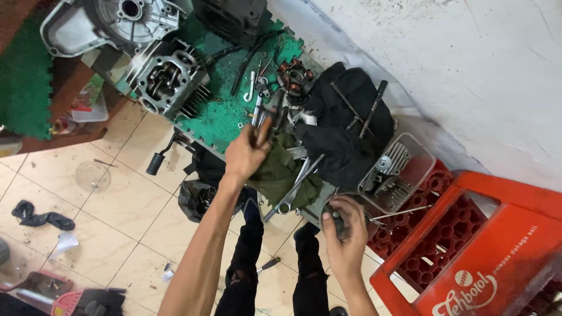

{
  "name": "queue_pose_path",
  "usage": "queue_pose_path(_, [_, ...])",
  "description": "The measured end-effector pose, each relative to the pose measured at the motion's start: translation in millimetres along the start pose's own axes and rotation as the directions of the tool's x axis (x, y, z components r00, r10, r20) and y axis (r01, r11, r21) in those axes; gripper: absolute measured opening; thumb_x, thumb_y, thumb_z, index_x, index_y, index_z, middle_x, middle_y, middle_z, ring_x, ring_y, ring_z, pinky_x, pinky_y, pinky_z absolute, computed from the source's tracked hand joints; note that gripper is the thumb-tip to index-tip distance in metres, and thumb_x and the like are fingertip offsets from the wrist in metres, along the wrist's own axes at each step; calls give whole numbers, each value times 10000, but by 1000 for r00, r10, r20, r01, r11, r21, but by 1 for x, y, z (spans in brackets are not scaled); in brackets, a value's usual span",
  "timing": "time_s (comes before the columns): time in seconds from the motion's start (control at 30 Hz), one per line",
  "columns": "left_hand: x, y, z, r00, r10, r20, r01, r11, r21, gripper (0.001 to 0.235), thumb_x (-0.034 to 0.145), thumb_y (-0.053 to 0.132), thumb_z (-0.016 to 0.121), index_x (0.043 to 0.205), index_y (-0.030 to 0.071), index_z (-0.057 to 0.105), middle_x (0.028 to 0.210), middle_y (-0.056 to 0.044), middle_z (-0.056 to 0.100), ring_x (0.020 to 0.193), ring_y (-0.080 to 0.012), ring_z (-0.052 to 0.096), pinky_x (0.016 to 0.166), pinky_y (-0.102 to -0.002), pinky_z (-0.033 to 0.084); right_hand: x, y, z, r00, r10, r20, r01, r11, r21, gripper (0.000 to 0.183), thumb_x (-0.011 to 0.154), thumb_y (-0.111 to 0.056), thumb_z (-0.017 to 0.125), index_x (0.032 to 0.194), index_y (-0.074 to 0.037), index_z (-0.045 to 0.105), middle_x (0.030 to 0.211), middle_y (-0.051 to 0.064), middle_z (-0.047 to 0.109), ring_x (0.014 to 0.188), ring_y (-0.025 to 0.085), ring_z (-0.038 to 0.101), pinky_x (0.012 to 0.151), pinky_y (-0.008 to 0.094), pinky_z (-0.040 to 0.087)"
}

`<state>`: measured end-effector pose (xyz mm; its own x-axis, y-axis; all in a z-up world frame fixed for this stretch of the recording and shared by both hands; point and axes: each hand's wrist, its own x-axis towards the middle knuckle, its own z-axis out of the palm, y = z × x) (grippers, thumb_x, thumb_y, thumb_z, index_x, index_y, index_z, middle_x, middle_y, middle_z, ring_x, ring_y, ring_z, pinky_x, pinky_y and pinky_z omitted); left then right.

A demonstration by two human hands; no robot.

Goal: The person works at a cluttered workbench on a disassembled motorcycle engine. They handle the engine crankcase cover, pick up and set down wrenches and a socket set, move engine parts around the bench, and wipe parts with a cloth.

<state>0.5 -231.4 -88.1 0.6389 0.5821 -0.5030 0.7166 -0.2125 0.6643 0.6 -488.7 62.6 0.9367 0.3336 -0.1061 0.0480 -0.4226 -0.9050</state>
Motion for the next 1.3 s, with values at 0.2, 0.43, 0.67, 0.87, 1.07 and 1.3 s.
queue_pose_path(0.2, [-28, 20, 1, 938, 319, -135, -313, 948, 59, 413, 808, 146, 754, 1136, -1, 551, 1132, -249, 592, 990, -462, 576, 866, -524, 478, -1, 8, -2, 995, 102, 7, -102, 994, 37, 218, 962, -99, 655, 1151, 4, 619, 1296, 128, 550, 1139, 225, 623, 933, 362, 554])
queue_pose_path(0.43, [-49, 8, 14, 840, 470, -273, -481, 876, 28, 372, 830, 59, 764, 1133, -13, 558, 1124, -216, 599, 1077, -436, 559, 939, -493, 467, 0, 5, 0, 997, 68, 39, -67, 998, -17, 202, 976, -106, 653, 1148, -2, 639, 1268, 128, 571, 1125, 234, 616, 942, 363, 535])
queue_pose_path(0.67, [-56, 13, -3, 782, 497, -375, -576, 807, -132, 399, 888, 53, 753, 1208, -11, 522, 1269, -213, 573, 1131, -379, 590, 966, -427, 497, 2, 4, 2, 999, 23, 38, -21, 998, -54, 189, 947, -53, 670, 1129, -6, 642, 1238, 124, 595, 1130, 236, 622, 960, 363, 526])
queue_pose_path(0.87, [-55, 10, -32, 941, 167, -295, -279, 875, -395, 444, 947, 118, 718, 1336, 23, 527, 1159, -132, 575, 1052, -245, 580, 924, -354, 493, 1, 3, -4, 997, 69, 36, -65, 994, -92, 179, 923, -50, 692, 1093, -11, 651, 1186, 112, 630, 1079, 228, 635, 937, 355, 520])
queue_pose_path(1.07, [-34, 3, -35, 983, 60, -175, -155, 784, -600, 344, 933, 125, 737, 1219, 51, 559, 1038, -27, 555, 976, -155, 514, 899, -282, 437, 3, 5, -4, 997, 46, 61, -40, 996, -82, 173, 924, -64, 694, 1083, -9, 656, 1165, 118, 641, 1075, 237, 642, 947, 358, 513])
queue_pose_path(1.3, [-22, -3, -48, 988, -99, 117, 151, 482, -863, 295, 853, -10, 734, 900, 89, 460, 855, -34, 518, 784, -156, 484, 673, -308, 376, 20, -34, 8, 950, -219, 221, 292, 873, -390, 252, 913, -158, 731, 1124, -32, 676, 1250, 135, 635, 1197, 318, 623, 1035, 422, 508])
